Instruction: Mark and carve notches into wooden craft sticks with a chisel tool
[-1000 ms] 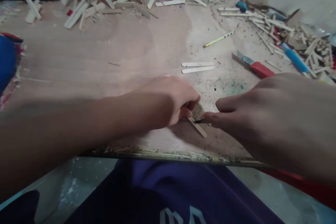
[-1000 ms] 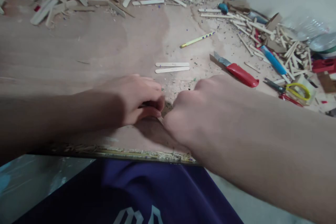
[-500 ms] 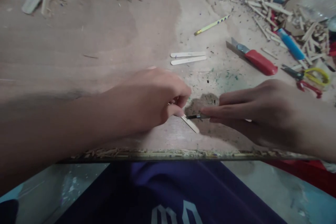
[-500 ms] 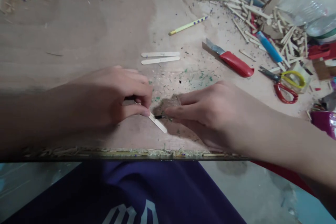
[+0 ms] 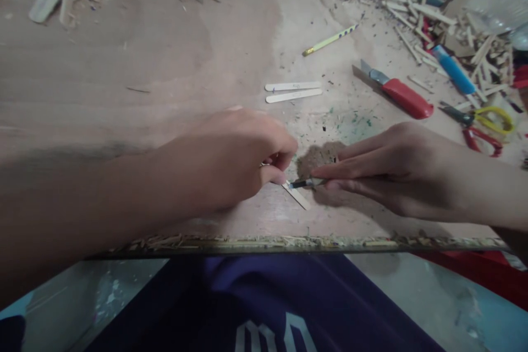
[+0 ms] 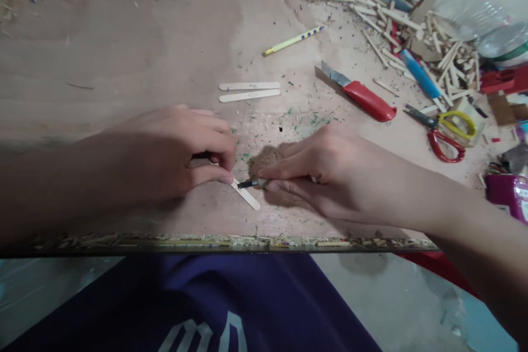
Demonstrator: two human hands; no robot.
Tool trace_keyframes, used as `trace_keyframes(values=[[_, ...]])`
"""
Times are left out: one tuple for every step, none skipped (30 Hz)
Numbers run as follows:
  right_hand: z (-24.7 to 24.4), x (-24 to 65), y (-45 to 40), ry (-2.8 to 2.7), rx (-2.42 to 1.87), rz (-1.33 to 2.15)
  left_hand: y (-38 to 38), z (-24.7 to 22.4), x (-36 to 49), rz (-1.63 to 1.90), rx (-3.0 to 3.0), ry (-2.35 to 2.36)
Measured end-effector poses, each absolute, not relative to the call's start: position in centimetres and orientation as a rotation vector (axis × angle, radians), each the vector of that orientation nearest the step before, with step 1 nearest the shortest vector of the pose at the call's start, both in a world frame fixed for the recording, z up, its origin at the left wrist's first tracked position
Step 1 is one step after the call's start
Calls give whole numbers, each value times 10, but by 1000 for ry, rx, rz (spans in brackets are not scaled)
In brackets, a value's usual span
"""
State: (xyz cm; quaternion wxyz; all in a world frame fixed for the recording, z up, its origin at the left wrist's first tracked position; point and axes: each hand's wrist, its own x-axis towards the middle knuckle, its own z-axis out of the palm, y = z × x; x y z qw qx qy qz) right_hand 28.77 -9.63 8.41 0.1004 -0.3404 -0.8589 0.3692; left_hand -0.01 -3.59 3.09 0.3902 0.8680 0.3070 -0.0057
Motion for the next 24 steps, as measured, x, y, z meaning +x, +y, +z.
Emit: trace_keyframes(values=[[85, 288, -98, -2548, -1001, 1069, -36, 29, -1, 10, 2211, 767], [86, 287, -99, -2573, -990, 1046, -36, 28, -1, 34, 2219, 753], [87, 287, -101, -2604, -979, 1009, -36, 26, -1, 58, 2230, 745], [88, 287, -102, -2641, -964, 957, -36, 25, -2, 81, 2241, 743], [90, 287, -103, -2680, -944, 901, -37, 24, -2, 92, 2248, 739], [90, 286, -104, -2709, -921, 856, -37, 24, -2, 87, 2250, 734], [90, 287, -104, -2721, -909, 844, -37, 23, -2, 81, 2246, 739], [89, 287, -104, -2705, -910, 870, -37, 24, -2, 75, 2240, 749], [87, 287, -103, -2673, -924, 938, -37, 24, -2, 67, 2233, 759], [85, 288, -103, -2630, -946, 1032, -37, 25, -2, 57, 2223, 767], [83, 288, -102, -2579, -975, 1122, -36, 25, -2, 50, 2216, 774], [80, 289, -102, -2538, -1006, 1195, -35, 26, -3, 51, 2211, 777], [78, 290, -102, -2511, -1031, 1243, -35, 27, -3, 44, 2209, 770], [76, 291, -102, -2488, -1046, 1271, -34, 28, -3, 30, 2206, 758], [75, 291, -102, -2465, -1058, 1295, -33, 28, -4, 24, 2204, 754], [74, 292, -103, -2442, -1062, 1324, -33, 29, -4, 18, 2203, 755], [73, 292, -104, -2426, -1058, 1360, -33, 29, -4, 16, 2202, 757], [73, 292, -106, -2413, -1053, 1388, -33, 29, -4, 14, 2201, 759], [73, 293, -108, -2405, -1054, 1396, -33, 28, -4, 12, 2203, 759], [73, 293, -110, -2402, -1061, 1392, -34, 27, -4, 22, 2207, 761], [74, 293, -112, -2397, -1074, 1376, -35, 25, -4, 40, 2214, 764], [74, 294, -114, -2384, -1085, 1350, -36, 24, -4, 66, 2223, 766], [74, 294, -115, -2370, -1103, 1328, -36, 22, -4, 98, 2231, 763], [74, 294, -117, -2363, -1123, 1312, -37, 20, -5, 130, 2238, 758]])
